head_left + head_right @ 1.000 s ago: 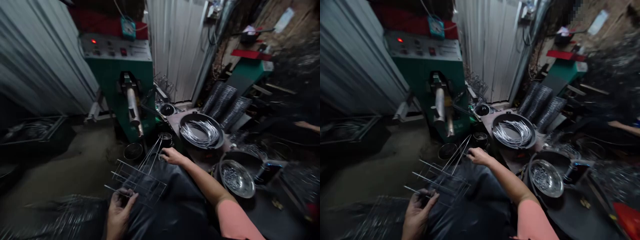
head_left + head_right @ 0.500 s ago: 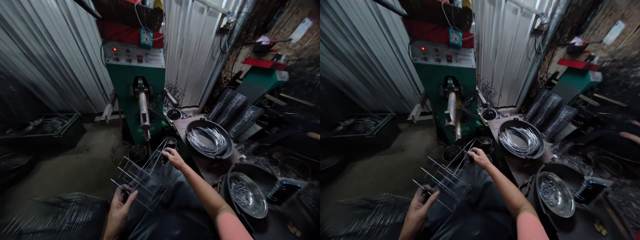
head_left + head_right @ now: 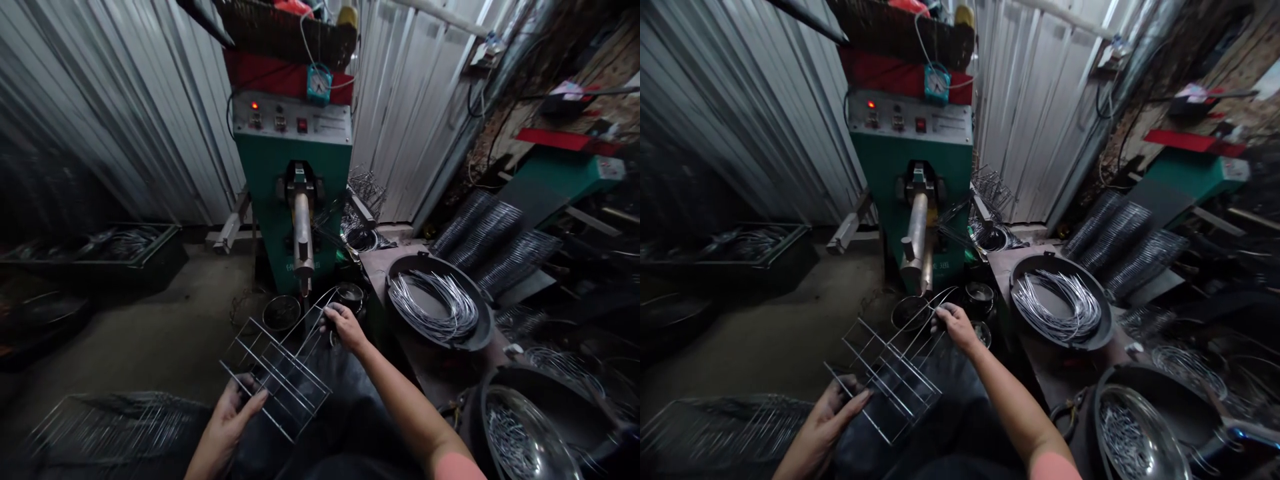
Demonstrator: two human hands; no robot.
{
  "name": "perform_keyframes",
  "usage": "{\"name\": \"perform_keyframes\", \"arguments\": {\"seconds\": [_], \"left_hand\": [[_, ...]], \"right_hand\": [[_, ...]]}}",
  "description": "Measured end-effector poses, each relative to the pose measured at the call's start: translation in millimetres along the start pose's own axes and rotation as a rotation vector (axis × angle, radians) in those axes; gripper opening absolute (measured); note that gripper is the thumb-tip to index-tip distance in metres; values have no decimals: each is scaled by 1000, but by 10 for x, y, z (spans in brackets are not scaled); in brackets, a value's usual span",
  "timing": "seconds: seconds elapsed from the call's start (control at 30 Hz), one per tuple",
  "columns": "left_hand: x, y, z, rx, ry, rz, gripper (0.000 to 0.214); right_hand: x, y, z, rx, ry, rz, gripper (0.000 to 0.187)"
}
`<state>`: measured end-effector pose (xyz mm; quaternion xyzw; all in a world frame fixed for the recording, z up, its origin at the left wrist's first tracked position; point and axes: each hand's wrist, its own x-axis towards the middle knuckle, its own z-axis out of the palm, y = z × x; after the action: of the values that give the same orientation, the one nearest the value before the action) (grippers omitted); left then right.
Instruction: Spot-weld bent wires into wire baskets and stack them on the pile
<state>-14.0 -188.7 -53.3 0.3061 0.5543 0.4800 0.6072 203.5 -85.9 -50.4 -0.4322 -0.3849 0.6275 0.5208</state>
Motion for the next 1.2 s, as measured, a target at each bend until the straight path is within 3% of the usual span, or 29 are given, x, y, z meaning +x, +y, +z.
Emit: {"name": "perform_keyframes", "arguments": {"seconds": [0.23, 0.4, 0.53, 1.07, 1.2], "left_hand": [[122, -1, -69, 54, -8, 9, 45], [254, 54, -156, 81, -83, -30, 48], [262, 124, -131, 56, -52, -32, 49], [287, 136, -101, 43, -75, -8, 46], [237, 135, -45, 25, -46, 17, 46]], "right_hand": [[162, 23, 77, 17, 24, 17, 29], [278, 58, 112, 16, 30, 24, 29], [333, 74, 119, 25, 31, 30, 27], [435, 98, 113, 34, 28, 62, 29], [278, 84, 58, -30, 3, 74, 34]]}}
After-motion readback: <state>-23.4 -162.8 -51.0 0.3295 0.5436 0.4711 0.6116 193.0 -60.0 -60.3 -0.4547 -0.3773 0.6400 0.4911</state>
